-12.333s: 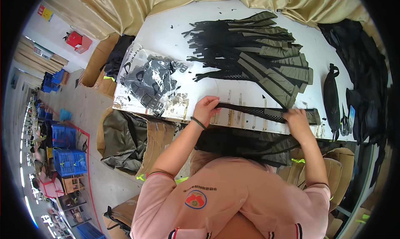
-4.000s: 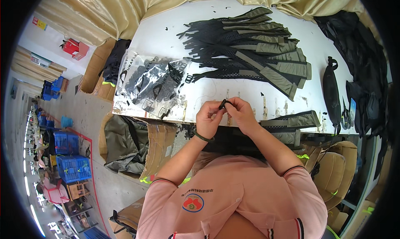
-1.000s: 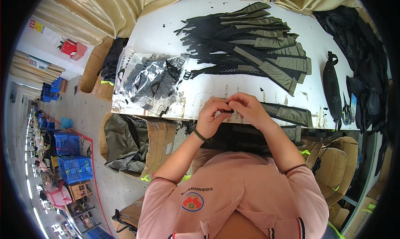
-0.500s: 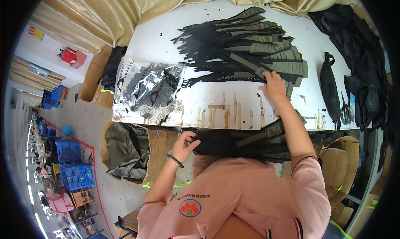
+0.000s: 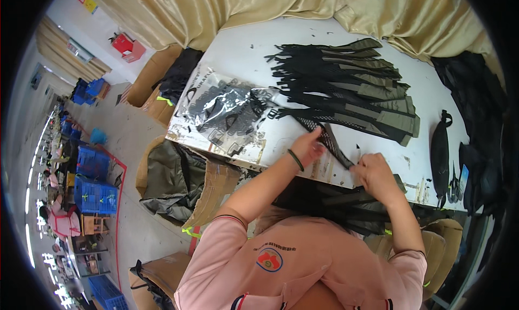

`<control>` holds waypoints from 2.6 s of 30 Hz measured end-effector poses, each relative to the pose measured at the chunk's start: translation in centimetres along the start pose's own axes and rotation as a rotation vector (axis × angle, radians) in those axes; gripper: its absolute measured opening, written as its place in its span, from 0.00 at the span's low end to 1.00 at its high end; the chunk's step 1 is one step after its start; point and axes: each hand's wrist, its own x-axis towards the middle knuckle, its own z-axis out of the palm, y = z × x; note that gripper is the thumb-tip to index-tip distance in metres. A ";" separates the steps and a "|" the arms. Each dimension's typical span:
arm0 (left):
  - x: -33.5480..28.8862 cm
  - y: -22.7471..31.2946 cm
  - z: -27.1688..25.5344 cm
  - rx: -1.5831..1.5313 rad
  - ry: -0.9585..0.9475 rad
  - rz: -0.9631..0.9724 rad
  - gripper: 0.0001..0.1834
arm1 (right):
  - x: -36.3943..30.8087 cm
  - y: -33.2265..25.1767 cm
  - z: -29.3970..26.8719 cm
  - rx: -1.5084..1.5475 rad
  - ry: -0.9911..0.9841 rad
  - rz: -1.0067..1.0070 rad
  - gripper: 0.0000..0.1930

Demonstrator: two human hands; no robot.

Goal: Manually assemble plastic buckles and sliders onto textile mesh straps.

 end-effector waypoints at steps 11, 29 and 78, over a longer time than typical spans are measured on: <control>-2.6 1.9 -1.7 0.151 0.188 0.260 0.05 | -7.6 6.9 -0.4 -0.459 -0.250 0.433 0.07; 1.7 11.2 -10.6 1.854 0.569 0.421 0.20 | 6.2 -0.3 14.7 0.797 0.015 0.289 0.08; -7.0 1.1 -0.3 -0.179 -0.276 0.035 0.10 | 7.0 -1.7 8.0 1.356 -0.122 0.368 0.08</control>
